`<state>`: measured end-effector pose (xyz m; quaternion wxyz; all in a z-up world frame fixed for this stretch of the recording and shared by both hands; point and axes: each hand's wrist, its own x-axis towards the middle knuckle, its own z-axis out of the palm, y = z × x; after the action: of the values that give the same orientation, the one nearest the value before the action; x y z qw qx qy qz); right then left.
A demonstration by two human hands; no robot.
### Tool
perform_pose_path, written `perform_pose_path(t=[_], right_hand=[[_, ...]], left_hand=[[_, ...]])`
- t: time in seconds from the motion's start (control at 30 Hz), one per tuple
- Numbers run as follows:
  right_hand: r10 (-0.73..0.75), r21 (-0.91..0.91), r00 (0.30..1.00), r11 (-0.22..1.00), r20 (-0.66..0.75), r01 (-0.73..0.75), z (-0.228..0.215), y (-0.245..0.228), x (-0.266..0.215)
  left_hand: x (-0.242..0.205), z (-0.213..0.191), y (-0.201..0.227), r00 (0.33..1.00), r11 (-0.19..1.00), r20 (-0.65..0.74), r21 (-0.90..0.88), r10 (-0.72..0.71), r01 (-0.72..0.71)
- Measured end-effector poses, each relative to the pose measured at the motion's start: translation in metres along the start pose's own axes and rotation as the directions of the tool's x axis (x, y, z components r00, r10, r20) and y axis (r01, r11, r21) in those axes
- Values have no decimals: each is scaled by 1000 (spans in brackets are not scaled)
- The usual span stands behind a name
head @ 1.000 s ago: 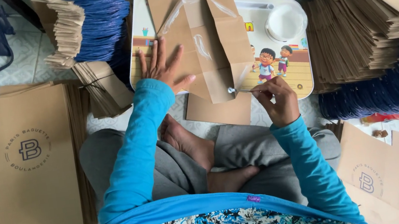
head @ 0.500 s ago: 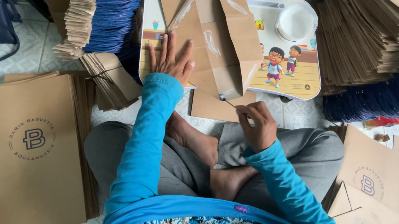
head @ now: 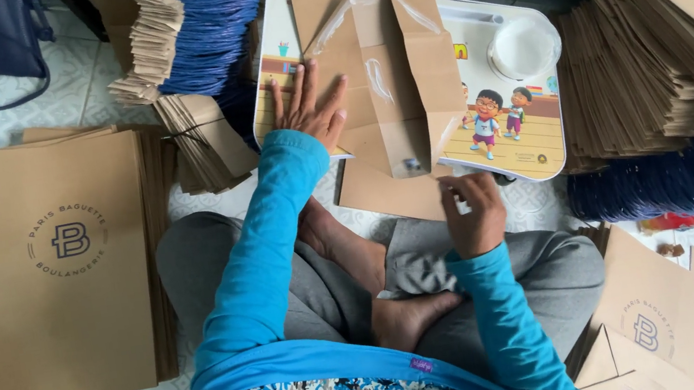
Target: Manually folding and gluing brown paper bags at a workspace on the floor.
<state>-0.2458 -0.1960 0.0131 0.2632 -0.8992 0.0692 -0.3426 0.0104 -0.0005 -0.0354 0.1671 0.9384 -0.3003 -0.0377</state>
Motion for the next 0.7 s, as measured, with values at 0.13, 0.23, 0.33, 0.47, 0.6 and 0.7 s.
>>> perform_pose_path(t=[0.13,0.23,0.33,0.47,0.6,0.7], right_hand=[[-23,63,1000,998,10,23,3,-12,30],[-126,112,990,987,66,119,34,-25,56],[-247,141,963,963,105,231,61,-17,67],[-304,91,929,952,213,291,43,-5,66],[-304,31,911,951,277,308,11,7,61],[-315,70,916,949,249,308,27,5,70]], left_hand=[[-1,1,2,1000,1000,-1,-11,-17,17],[0,-1,0,1000,1000,9,12,-25,25],[2,6,-3,999,1000,14,10,-29,29],[2,2,-3,1000,1000,-12,-4,0,-1],[1,3,-2,1000,1000,-28,-15,-4,3],[0,2,1,1000,1000,-16,-5,-6,5]])
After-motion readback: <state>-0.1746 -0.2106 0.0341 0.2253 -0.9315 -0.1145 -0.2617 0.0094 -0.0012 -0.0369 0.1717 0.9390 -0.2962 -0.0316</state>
